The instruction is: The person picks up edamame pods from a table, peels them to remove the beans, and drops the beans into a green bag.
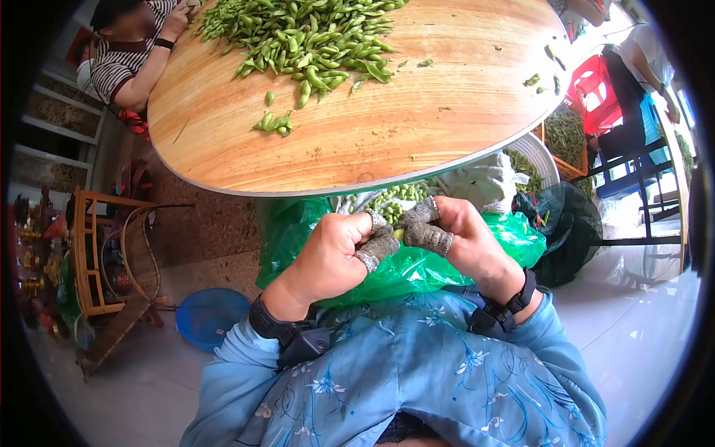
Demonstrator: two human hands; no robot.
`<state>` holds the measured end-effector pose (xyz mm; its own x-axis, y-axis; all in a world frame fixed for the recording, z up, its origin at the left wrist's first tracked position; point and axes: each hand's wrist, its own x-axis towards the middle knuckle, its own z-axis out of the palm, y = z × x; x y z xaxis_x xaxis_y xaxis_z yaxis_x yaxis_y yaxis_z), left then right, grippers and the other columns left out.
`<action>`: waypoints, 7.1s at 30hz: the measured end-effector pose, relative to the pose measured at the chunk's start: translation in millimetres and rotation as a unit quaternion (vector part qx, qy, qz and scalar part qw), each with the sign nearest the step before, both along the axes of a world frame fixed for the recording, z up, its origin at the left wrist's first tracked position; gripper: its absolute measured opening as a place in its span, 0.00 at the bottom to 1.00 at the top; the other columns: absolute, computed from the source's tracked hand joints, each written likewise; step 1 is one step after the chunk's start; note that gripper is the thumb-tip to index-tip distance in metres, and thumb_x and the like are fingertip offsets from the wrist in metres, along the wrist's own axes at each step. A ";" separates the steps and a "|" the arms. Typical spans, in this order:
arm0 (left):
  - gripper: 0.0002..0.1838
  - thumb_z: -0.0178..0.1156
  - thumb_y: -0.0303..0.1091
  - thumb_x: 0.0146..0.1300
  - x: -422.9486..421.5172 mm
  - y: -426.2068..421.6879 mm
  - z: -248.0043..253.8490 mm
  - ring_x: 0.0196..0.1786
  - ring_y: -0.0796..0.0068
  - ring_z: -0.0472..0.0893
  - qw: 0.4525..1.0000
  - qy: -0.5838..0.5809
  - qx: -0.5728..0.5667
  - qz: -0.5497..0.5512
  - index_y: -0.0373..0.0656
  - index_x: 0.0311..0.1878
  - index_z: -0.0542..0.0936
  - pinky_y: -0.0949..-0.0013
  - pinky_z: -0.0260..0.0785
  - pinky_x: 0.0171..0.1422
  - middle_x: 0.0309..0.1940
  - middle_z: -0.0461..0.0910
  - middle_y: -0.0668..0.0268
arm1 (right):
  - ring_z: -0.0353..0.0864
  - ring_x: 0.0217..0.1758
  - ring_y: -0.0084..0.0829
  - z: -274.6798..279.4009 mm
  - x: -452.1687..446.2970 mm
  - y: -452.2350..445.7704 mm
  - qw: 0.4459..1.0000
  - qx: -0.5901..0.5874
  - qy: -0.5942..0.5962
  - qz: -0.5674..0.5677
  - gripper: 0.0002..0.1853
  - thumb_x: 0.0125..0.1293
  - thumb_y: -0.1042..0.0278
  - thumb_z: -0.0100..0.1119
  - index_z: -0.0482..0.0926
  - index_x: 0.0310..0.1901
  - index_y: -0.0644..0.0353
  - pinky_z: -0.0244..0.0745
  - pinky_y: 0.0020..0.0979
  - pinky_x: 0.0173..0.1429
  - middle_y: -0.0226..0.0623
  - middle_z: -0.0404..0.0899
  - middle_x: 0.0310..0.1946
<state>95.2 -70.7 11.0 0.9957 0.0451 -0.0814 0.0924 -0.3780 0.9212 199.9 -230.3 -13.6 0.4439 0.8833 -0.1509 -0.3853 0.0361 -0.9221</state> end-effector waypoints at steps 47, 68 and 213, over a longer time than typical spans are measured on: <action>0.04 0.54 0.29 0.58 4.8 1.5 -3.3 0.18 0.89 0.68 0.993 -0.034 -0.108 0.039 0.39 0.32 0.74 0.83 0.58 0.21 0.17 0.72 0.74 | 0.71 0.37 0.17 4.8 2.6 2.1 0.999 0.027 -0.038 0.000 0.08 0.58 0.73 0.55 0.72 0.38 0.67 0.68 0.21 0.44 0.29 0.75 0.33; 0.05 0.54 0.29 0.59 2.8 0.8 -1.2 0.18 0.87 0.69 0.990 0.014 -0.135 0.040 0.39 0.29 0.73 0.82 0.60 0.20 0.16 0.72 0.72 | 0.71 0.36 0.17 0.8 2.8 0.7 0.999 0.022 -0.039 0.007 0.06 0.58 0.73 0.55 0.72 0.35 0.66 0.68 0.21 0.42 0.28 0.75 0.31; 0.09 0.61 0.28 0.47 99.8 137.2 -0.9 0.20 0.73 0.72 0.933 -0.110 0.294 0.174 0.37 0.31 0.73 0.71 0.64 0.26 0.19 0.74 0.63 | 0.77 0.35 0.23 14.0 103.6 49.2 0.826 -0.105 -0.461 -0.308 0.11 0.55 0.81 0.53 0.76 0.41 0.65 0.72 0.22 0.40 0.37 0.79 0.31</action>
<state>195.0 66.4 10.1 0.9024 0.3408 0.2638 0.1366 -0.8068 0.5749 303.4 -181.0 0.4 0.8106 0.4447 0.3810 0.5159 -0.2344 -0.8240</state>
